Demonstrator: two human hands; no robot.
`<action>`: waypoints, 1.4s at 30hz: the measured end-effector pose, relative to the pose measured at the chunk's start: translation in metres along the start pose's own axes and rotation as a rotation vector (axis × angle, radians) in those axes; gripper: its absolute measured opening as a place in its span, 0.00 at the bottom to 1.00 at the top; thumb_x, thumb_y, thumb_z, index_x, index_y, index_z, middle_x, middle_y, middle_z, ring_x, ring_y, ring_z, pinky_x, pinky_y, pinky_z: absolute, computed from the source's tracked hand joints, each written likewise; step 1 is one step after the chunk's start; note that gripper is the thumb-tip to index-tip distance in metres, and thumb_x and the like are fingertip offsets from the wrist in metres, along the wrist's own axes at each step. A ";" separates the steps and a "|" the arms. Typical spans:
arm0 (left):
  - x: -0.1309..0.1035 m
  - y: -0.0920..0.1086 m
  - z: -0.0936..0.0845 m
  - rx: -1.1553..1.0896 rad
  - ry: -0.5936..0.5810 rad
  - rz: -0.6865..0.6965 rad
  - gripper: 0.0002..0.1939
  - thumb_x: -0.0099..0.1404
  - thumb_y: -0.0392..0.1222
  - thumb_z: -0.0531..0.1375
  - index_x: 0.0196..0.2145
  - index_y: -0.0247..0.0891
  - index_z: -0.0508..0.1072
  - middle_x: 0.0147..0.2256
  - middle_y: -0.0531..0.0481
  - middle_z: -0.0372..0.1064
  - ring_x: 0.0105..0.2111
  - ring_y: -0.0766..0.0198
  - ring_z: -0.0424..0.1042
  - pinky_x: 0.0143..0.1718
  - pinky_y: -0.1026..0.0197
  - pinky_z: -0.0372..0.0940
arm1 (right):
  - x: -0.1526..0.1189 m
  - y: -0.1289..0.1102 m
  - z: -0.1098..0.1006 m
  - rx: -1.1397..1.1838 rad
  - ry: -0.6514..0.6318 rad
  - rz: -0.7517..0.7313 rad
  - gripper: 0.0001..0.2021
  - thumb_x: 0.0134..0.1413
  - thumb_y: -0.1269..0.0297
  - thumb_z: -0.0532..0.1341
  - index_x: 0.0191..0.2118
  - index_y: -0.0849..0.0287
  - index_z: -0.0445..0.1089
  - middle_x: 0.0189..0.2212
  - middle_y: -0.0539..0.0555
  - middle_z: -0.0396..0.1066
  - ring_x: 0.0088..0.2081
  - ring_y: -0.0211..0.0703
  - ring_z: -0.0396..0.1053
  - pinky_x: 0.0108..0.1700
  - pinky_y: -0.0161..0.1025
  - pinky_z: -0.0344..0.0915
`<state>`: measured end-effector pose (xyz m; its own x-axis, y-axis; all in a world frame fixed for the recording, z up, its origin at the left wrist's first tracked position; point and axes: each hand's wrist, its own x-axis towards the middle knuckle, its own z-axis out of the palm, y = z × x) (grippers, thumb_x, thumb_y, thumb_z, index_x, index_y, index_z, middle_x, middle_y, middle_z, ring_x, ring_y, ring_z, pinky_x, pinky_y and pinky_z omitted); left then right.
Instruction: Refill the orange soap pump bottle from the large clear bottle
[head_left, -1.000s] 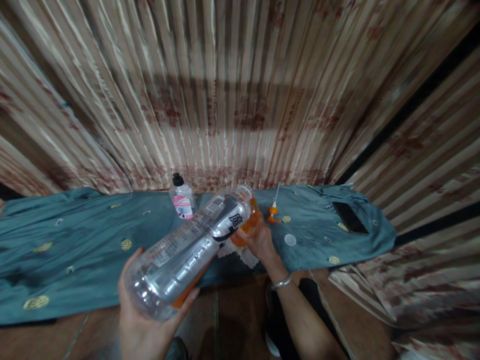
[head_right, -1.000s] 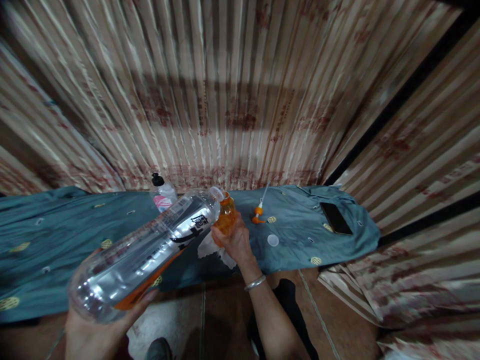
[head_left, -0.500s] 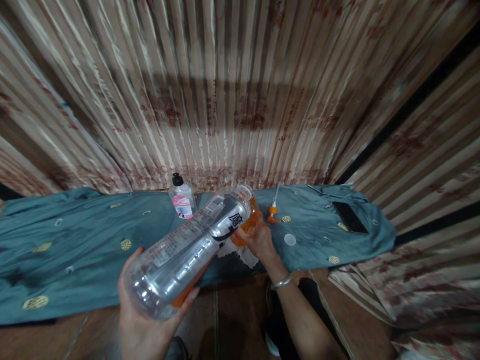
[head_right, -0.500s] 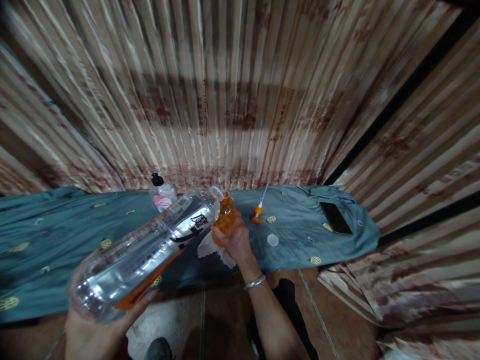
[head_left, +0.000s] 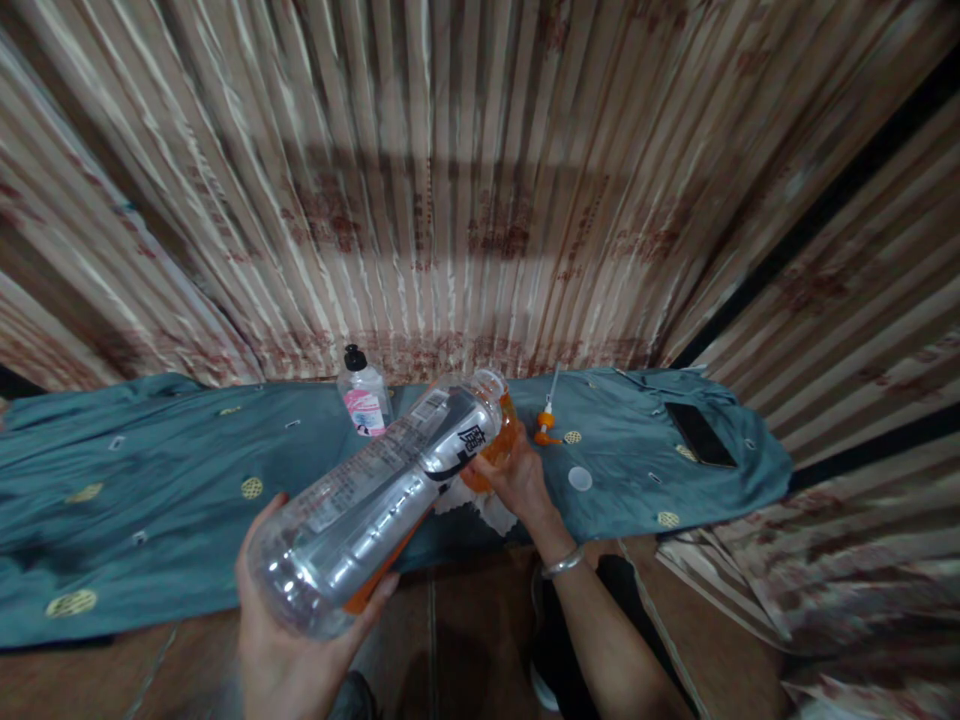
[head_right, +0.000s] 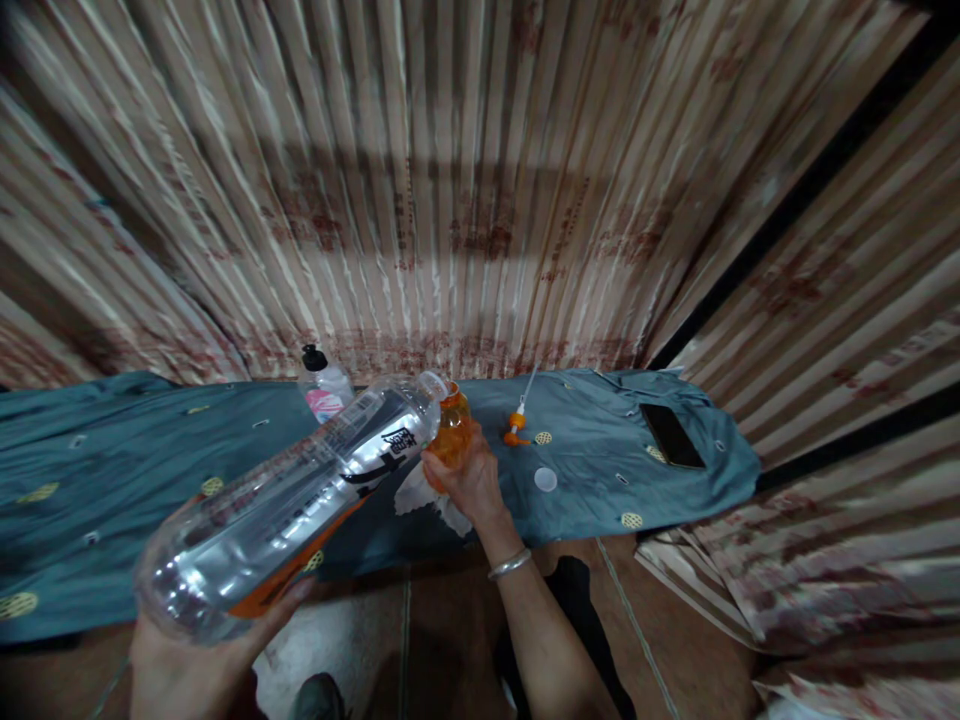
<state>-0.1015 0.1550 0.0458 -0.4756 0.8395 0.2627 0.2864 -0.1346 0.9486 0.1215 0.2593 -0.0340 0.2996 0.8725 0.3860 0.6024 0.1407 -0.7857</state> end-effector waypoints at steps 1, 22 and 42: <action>0.000 0.001 0.000 -0.005 -0.006 -0.015 0.50 0.41 0.49 0.75 0.62 0.58 0.64 0.50 0.51 0.73 0.48 0.50 0.75 0.59 0.38 0.67 | 0.000 0.000 0.000 0.000 0.003 -0.005 0.28 0.47 0.59 0.72 0.52 0.55 0.63 0.46 0.58 0.78 0.47 0.53 0.79 0.49 0.48 0.76; 0.000 0.007 0.001 -0.029 -0.013 -0.032 0.48 0.42 0.48 0.74 0.61 0.56 0.65 0.51 0.51 0.71 0.50 0.50 0.74 0.59 0.39 0.67 | 0.000 0.000 0.001 0.004 0.009 -0.012 0.28 0.47 0.57 0.73 0.51 0.55 0.64 0.44 0.57 0.78 0.45 0.52 0.79 0.47 0.46 0.77; 0.001 0.004 -0.001 -0.023 -0.025 -0.039 0.47 0.41 0.49 0.75 0.60 0.58 0.66 0.52 0.51 0.71 0.51 0.46 0.75 0.57 0.40 0.69 | -0.001 -0.001 0.000 -0.003 -0.003 0.019 0.27 0.47 0.57 0.72 0.51 0.56 0.63 0.44 0.57 0.79 0.45 0.52 0.80 0.46 0.46 0.77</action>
<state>-0.1019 0.1543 0.0503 -0.4650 0.8572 0.2213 0.2491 -0.1132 0.9618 0.1204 0.2587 -0.0332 0.3090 0.8762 0.3699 0.5986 0.1231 -0.7916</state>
